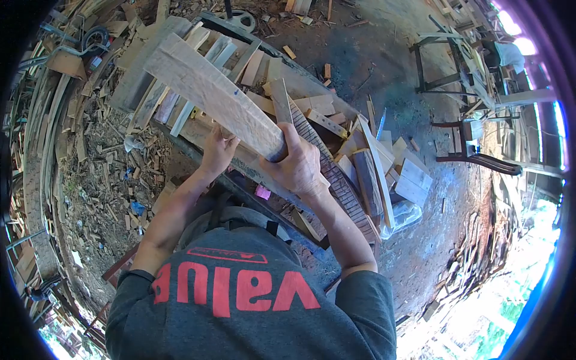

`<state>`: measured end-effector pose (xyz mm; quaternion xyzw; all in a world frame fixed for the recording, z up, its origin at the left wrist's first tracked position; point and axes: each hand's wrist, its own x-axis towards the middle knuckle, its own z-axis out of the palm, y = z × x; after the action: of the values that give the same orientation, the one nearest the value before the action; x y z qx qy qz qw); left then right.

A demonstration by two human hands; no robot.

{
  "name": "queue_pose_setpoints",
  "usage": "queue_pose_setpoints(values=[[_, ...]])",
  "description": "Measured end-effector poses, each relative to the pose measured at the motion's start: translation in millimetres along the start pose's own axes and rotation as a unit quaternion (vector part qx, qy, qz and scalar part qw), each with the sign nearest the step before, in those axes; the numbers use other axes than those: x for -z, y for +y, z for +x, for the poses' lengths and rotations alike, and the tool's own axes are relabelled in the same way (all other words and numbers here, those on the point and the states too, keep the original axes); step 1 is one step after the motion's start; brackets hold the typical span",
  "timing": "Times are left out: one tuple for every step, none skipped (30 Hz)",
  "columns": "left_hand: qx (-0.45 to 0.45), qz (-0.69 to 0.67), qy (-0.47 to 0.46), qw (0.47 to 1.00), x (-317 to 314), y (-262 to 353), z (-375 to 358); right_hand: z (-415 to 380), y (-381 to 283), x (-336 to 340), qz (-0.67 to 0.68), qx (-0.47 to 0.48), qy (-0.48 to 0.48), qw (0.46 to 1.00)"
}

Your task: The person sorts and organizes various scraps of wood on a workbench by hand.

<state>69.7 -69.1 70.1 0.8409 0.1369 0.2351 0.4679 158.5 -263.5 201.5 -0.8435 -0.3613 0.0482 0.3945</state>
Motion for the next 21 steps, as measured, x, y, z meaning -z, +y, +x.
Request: queue_pose_setpoints(values=[[-0.001, -0.001, -0.002, 1.0, -0.2, 4.3, 1.3, -0.1, -0.9, 1.3, 0.01, -0.01, -0.004, 1.0], [-0.033, 0.006, 0.008, 0.999, -1.3, 9.2, 2.5, -0.1, -1.2, 2.3, 0.021, -0.018, -0.009, 1.0], [-0.064, 0.012, 0.021, 0.998, -3.4, 13.3, 3.2, -1.6, 0.7, 1.8, 0.02, -0.016, -0.009, 1.0], [-0.064, 0.013, 0.028, 0.997, -6.9, 15.7, 3.6, -4.3, 4.2, -0.4, 0.009, -0.03, 0.005, 0.999], [-0.076, 0.019, -0.005, 0.997, -11.1, 17.9, 3.4, -6.1, 6.3, -2.8, -0.001, -0.041, 0.016, 0.999], [-0.085, 0.027, -0.033, 0.995, -15.2, 19.6, 2.9, -8.5, 7.6, -3.2, 0.002, -0.068, 0.021, 0.997], [-0.078, 0.023, -0.021, 0.996, -24.4, 20.5, 0.5, -11.1, 8.7, -0.7, 0.006, -0.093, 0.024, 0.995], [-0.07, 0.019, -0.009, 0.997, -36.2, 19.7, -1.5, -13.4, 9.9, 5.1, -0.011, -0.066, 0.036, 0.997], [-0.101, 0.004, -0.004, 0.995, -47.0, 13.1, -1.7, -16.4, 3.4, 14.3, 0.011, -0.093, 0.035, 0.995], [-0.131, -0.01, 0.0, 0.991, -54.2, 9.4, -1.0, -21.1, 8.4, 18.0, 0.063, -0.07, 0.059, 0.994], [-0.122, -0.005, 0.017, 0.992, -61.1, 6.2, -2.8, -27.0, 11.1, 20.5, 0.124, -0.053, 0.098, 0.986], [-0.131, 0.02, -0.017, 0.991, -66.3, 6.0, -4.9, -31.2, 2.4, 30.8, 0.116, -0.022, 0.113, 0.987], [-0.14, 0.043, -0.052, 0.988, -68.7, 5.9, -6.0, -50.6, 35.8, 24.2, 0.157, -0.02, 0.151, 0.976], [-0.132, 0.045, -0.042, 0.989, -68.8, 5.1, -6.5, -63.2, 36.1, 23.8, 0.162, -0.052, 0.133, 0.976], [-0.127, 0.034, -0.046, 0.99, -68.4, 4.3, -6.2, -72.9, 36.5, 23.2, 0.166, -0.085, 0.118, 0.975], [-0.124, 0.023, -0.051, 0.991, -67.8, 3.2, -5.1, -87.5, 64.1, 7.5, 0.138, -0.037, 0.121, 0.982], [-0.122, 0.022, -0.047, 0.991, -68.6, 1.0, -4.5, -97.1, 89.0, -6.9, 0.108, 0.009, 0.127, 0.986], [-0.125, 0.005, -0.041, 0.991, -70.6, -1.9, -3.8, -92.6, 76.7, -8.6, 0.058, -0.088, 0.014, 0.994], [-0.129, -0.013, -0.036, 0.991, -73.4, -4.3, -3.1, -89.7, 67.3, -4.8, -0.067, -0.164, -0.094, 0.98], [-0.134, -0.03, -0.031, 0.99, -76.4, -6.7, -1.5, -96.8, 73.4, -0.9, -0.066, -0.178, -0.084, 0.978], [-0.134, -0.03, -0.024, 0.99, -77.9, -8.4, 2.7, -99.9, 81.5, 2.9, -0.065, -0.187, -0.077, 0.977]])
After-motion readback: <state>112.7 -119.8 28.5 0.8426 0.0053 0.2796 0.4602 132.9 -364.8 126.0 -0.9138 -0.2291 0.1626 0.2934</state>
